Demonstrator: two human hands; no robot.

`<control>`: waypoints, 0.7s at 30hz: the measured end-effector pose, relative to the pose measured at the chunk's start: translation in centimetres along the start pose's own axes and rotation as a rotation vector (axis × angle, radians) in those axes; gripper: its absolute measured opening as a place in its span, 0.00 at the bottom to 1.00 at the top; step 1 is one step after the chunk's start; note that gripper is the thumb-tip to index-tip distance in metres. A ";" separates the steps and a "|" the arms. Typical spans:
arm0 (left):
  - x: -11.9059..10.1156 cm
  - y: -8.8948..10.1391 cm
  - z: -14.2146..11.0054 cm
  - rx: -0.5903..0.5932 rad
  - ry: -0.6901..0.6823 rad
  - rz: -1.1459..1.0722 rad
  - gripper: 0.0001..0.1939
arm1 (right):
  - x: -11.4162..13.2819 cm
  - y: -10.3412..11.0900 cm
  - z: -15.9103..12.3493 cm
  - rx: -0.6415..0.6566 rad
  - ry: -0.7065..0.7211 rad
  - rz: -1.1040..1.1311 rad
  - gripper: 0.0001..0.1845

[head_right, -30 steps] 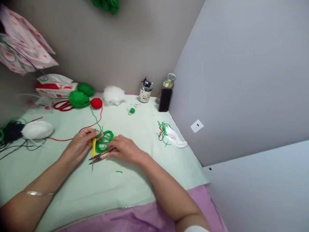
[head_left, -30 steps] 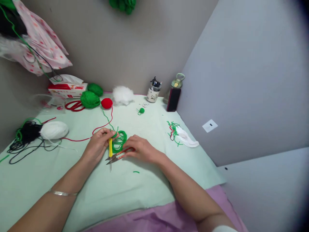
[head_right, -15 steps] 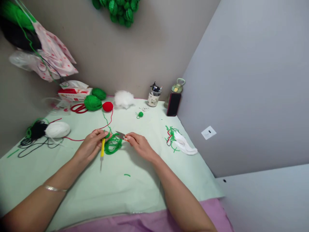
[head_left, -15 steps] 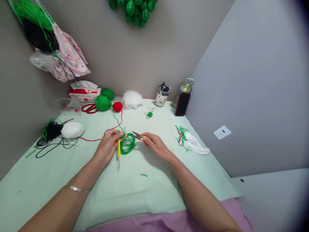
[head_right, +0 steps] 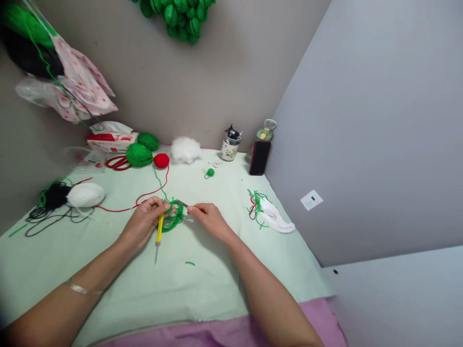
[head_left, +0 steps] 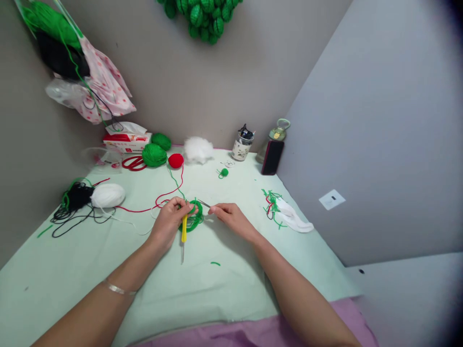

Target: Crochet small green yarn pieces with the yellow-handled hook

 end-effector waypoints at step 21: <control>0.5 0.1 0.4 -0.016 0.070 -0.070 0.17 | 3.2 0.0 -1.6 -0.273 0.489 -0.179 0.13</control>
Point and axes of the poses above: each hand's wrist, its own z-axis towards the middle knuckle, its own y-axis out of the back of the hand, x = y × z, the point moved 9 cm from there along z, towards the middle knuckle, and after that the axes turned 13 degrees about -x, right-handed, at the moved point
